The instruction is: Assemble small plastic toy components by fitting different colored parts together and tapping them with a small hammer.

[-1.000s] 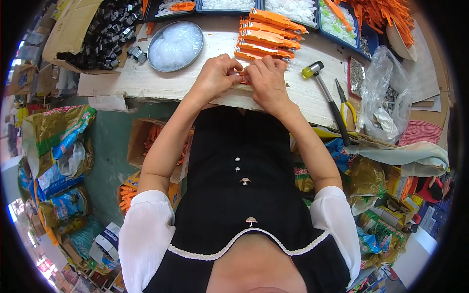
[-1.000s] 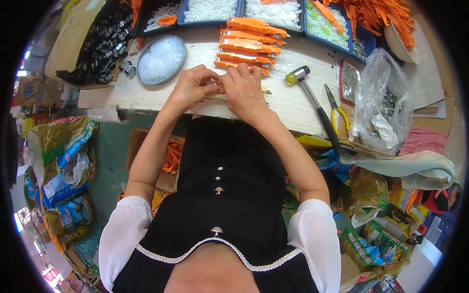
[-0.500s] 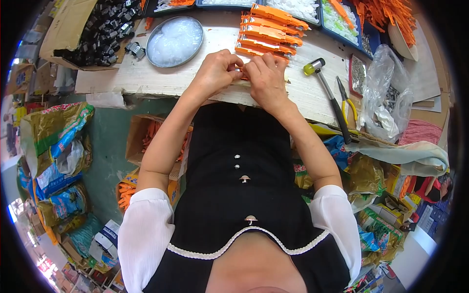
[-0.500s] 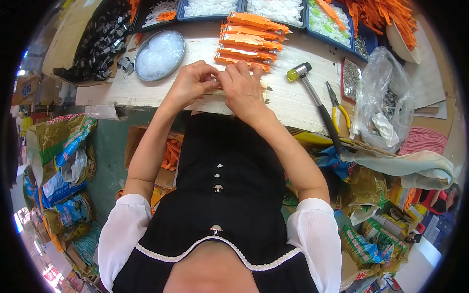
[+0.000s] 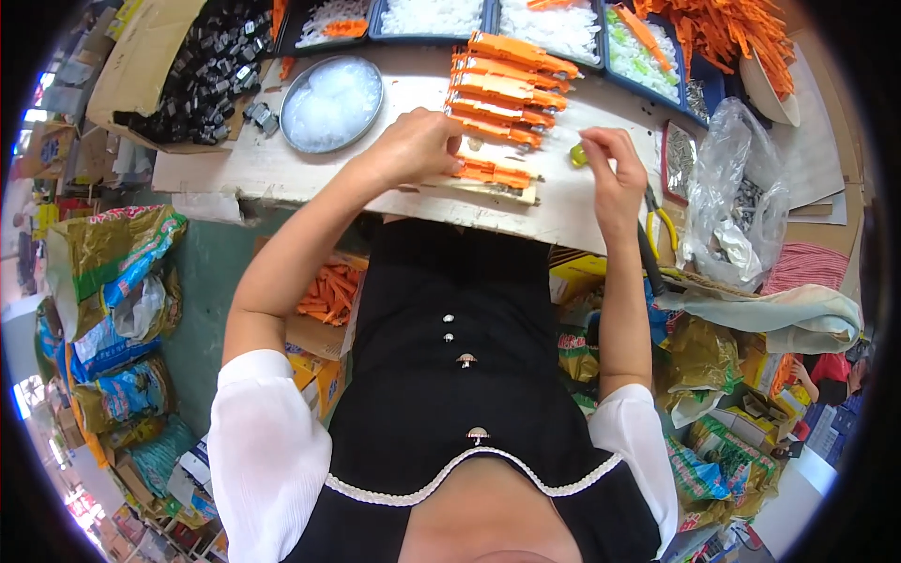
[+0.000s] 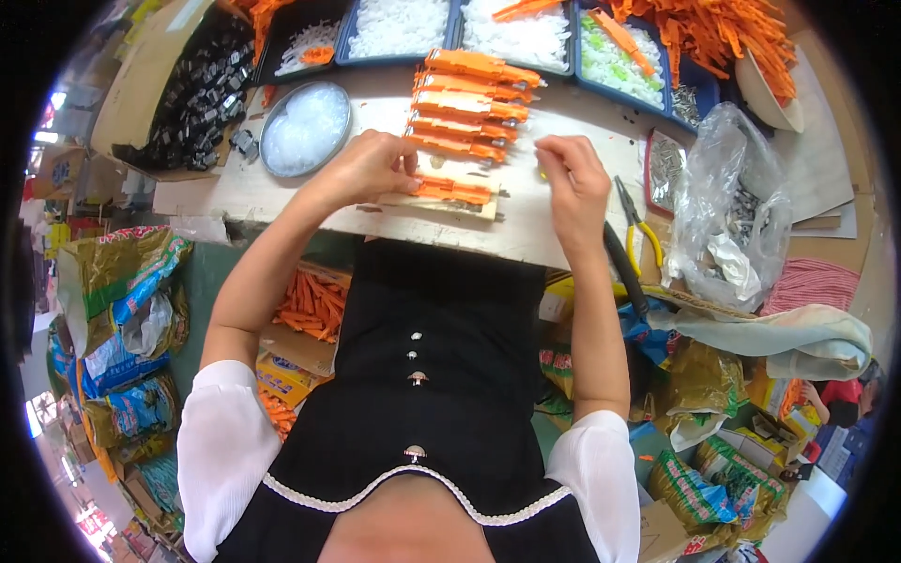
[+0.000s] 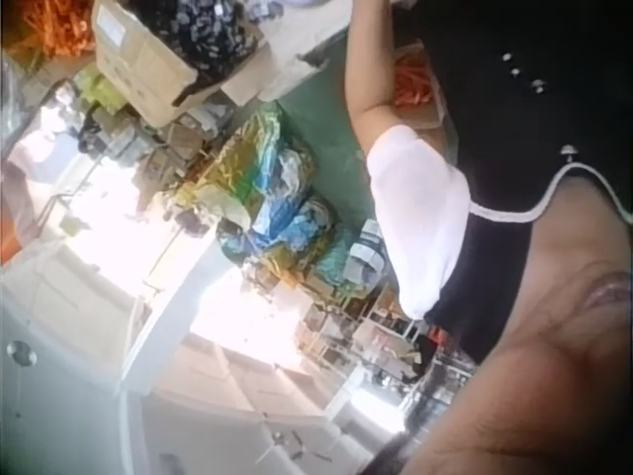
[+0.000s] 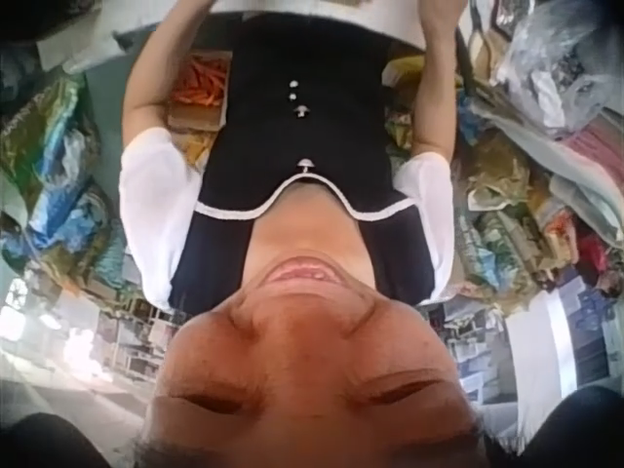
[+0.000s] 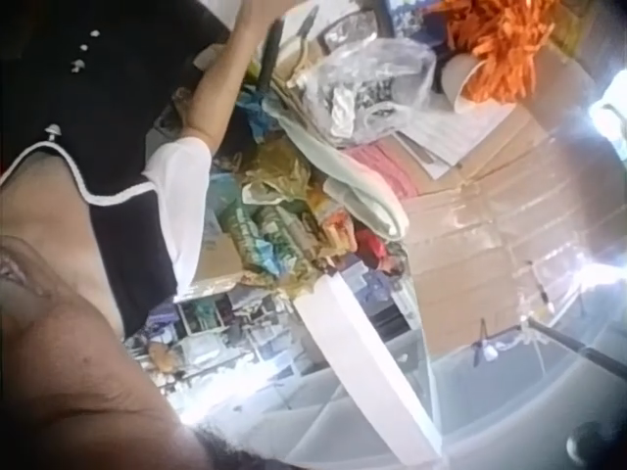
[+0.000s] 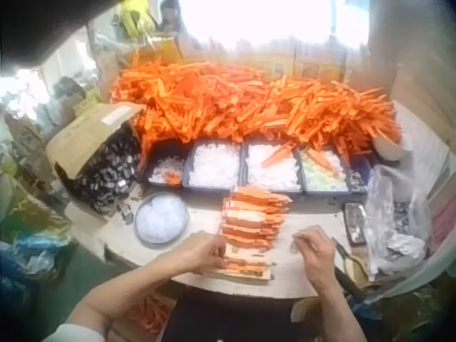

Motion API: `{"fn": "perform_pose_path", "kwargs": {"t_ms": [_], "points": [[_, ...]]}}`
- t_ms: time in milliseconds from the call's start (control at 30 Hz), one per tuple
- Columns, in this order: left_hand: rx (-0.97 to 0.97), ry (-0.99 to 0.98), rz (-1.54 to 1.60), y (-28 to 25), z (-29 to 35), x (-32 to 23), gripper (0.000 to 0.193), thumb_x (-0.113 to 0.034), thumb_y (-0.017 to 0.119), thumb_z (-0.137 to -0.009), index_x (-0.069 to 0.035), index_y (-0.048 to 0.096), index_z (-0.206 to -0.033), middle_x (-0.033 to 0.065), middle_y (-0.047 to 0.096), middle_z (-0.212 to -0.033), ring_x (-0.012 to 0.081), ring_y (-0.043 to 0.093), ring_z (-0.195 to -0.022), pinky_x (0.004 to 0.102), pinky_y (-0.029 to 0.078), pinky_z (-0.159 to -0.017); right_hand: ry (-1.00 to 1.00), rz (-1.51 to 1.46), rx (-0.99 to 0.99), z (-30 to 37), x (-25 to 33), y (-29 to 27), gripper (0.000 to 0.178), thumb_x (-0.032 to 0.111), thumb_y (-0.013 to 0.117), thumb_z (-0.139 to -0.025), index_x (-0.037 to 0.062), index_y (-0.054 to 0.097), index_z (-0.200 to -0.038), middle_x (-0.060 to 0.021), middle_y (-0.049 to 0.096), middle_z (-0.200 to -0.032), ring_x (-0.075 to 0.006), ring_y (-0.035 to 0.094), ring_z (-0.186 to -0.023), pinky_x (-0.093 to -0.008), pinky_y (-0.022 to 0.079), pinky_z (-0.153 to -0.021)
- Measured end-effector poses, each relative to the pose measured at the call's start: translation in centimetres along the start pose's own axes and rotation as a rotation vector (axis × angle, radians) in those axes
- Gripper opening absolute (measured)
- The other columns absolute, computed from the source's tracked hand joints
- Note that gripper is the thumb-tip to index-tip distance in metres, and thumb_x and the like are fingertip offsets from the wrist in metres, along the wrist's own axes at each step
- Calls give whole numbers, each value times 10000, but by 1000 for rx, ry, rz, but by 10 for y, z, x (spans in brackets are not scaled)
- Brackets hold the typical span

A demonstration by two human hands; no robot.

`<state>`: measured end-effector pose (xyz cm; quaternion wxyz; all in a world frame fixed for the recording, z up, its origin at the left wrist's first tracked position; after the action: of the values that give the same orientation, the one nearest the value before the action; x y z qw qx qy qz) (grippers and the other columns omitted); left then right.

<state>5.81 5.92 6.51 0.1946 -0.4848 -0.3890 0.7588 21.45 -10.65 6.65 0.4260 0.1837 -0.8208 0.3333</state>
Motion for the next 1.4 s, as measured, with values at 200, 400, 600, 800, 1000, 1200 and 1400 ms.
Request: {"fn": "perform_pose_path", "kwargs": {"t_ms": [200, 400, 600, 800, 1000, 1200, 1400], "points": [[-283, 267, -163, -54, -65, -37, 188, -181, 677, -692, -28, 644, -796, 116, 621, -696, 216, 592, -631, 326, 454, -578, 25, 70, -109, 2, -31, -47, 42, 63, 565, -820, 28, 569, -843, -16, 523, -821, -90, 475, -757, -210, 365, -685], [-404, 354, -452, -50, -177, -54, 121, -140, 590, -697, -47, 634, -761, 157, 616, -774, 328, 588, -741, 401, 467, -657, 59, 77, -209, -6, -42, -60, 78, 115, 550, -842, 43, 521, -830, 19, 478, -791, -79, 437, -748, -213, 340, -699], [-382, 239, -49, -25, -197, -25, 208, -121, 444, -774, -4, 614, -801, 219, 608, -791, 361, 604, -748, 453, 478, -655, 312, 169, -175, 16, -73, -59, 141, 144, 488, -868, 24, 529, -929, -10, 513, -797, -103, 477, -766, -250, 398, -692], [-458, 353, -489, 11, -227, -65, 131, -85, 550, -693, -90, 666, -755, 80, 649, -767, 237, 631, -745, 357, 512, -602, 199, 40, -148, 21, -103, -75, 88, 128, 483, -881, 48, 482, -842, 22, 425, -726, -73, 405, -672, -215, 344, -601], [-491, 220, -421, -22, -215, -38, 120, -69, 577, -667, -68, 659, -755, 128, 640, -810, 281, 624, -750, 368, 503, -637, 14, 119, -113, 0, -45, -33, 79, 54, 488, -848, 0, 469, -793, -36, 435, -762, -128, 413, -722, -247, 351, -663], [-599, 397, 157, -63, -177, -49, 135, -18, 564, -605, -32, 646, -711, 183, 611, -672, 328, 603, -691, 417, 476, -626, 88, 66, -129, 0, -41, -36, 85, 62, 483, -856, -1, 472, -800, -18, 427, -718, -110, 410, -675, -230, 347, -623], [-284, 319, 1068, -27, -63, -43, 76, -52, 599, -696, 5, 623, -739, 61, 568, -571, 113, 550, -469, 258, 442, -394, 178, -185, -6, 6, -9, -11, 105, 107, 487, -878, 36, 468, -803, 6, 431, -732, -82, 399, -680, -204, 338, -637]]}}
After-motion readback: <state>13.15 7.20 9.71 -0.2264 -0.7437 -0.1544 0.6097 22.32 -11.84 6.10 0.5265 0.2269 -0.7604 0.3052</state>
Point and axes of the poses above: each hand's wrist, its own z-axis away from the middle knuckle, its own y-axis out of the palm, x = y × z, the point moved 4 cm from there along -z, towards the middle knuckle
